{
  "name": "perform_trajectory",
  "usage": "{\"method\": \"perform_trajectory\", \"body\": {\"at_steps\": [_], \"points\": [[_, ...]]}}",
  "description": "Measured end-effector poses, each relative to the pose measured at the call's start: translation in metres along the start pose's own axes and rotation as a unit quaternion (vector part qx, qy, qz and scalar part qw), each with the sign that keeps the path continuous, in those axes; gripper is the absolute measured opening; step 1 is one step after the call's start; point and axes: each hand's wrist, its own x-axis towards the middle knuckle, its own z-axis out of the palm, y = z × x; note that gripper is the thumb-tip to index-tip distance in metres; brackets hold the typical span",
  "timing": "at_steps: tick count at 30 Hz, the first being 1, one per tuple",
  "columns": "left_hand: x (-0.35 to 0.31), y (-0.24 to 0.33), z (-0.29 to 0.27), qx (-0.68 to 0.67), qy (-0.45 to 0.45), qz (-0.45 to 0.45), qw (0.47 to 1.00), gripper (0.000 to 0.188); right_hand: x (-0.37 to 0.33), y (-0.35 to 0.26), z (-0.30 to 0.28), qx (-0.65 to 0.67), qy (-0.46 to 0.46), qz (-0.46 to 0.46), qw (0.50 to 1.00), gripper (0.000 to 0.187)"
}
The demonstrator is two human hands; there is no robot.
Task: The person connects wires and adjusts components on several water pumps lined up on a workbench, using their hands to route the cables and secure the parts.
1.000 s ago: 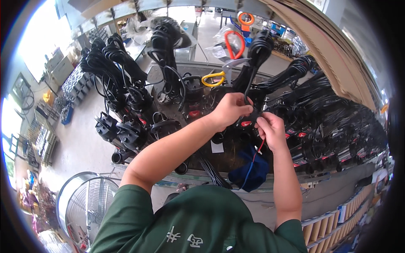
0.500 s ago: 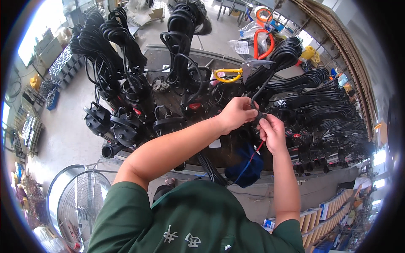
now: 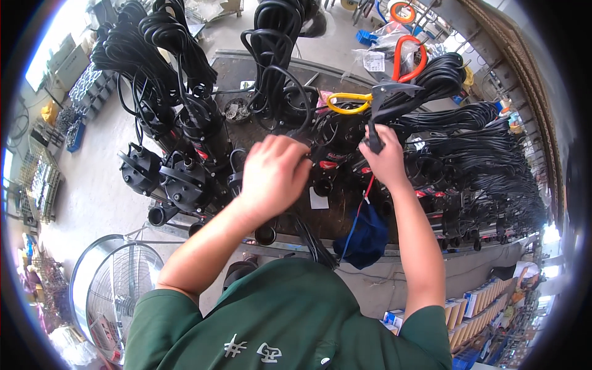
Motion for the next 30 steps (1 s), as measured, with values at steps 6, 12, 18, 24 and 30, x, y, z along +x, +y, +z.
{"method": "perform_trajectory", "body": {"at_steps": [6,12,18,24,30], "points": [[-0.01,-0.037,0.013,0.132,-0.111,-0.018,0.985,0.021,0.055,0.038,0.053,0.0,0.011,0.033,0.999,0.035],[-0.013,-0.044,0.02,0.137,-0.101,0.042,0.985,0.026,0.049,0.044,0.074,-0.012,0.015,0.059,0.998,0.028],[-0.007,-0.057,0.018,0.122,-0.082,0.073,0.986,0.023,-0.025,0.007,0.044,0.009,0.015,0.047,0.999,0.022],[-0.01,-0.068,0.01,0.074,-0.076,0.121,0.987,0.024,-0.086,0.028,-0.008,0.07,-0.088,0.108,0.988,0.02],[-0.022,-0.056,0.009,0.099,-0.038,0.059,0.993,0.024,-0.115,0.033,-0.027,0.053,-0.065,0.057,0.995,0.02]]}}
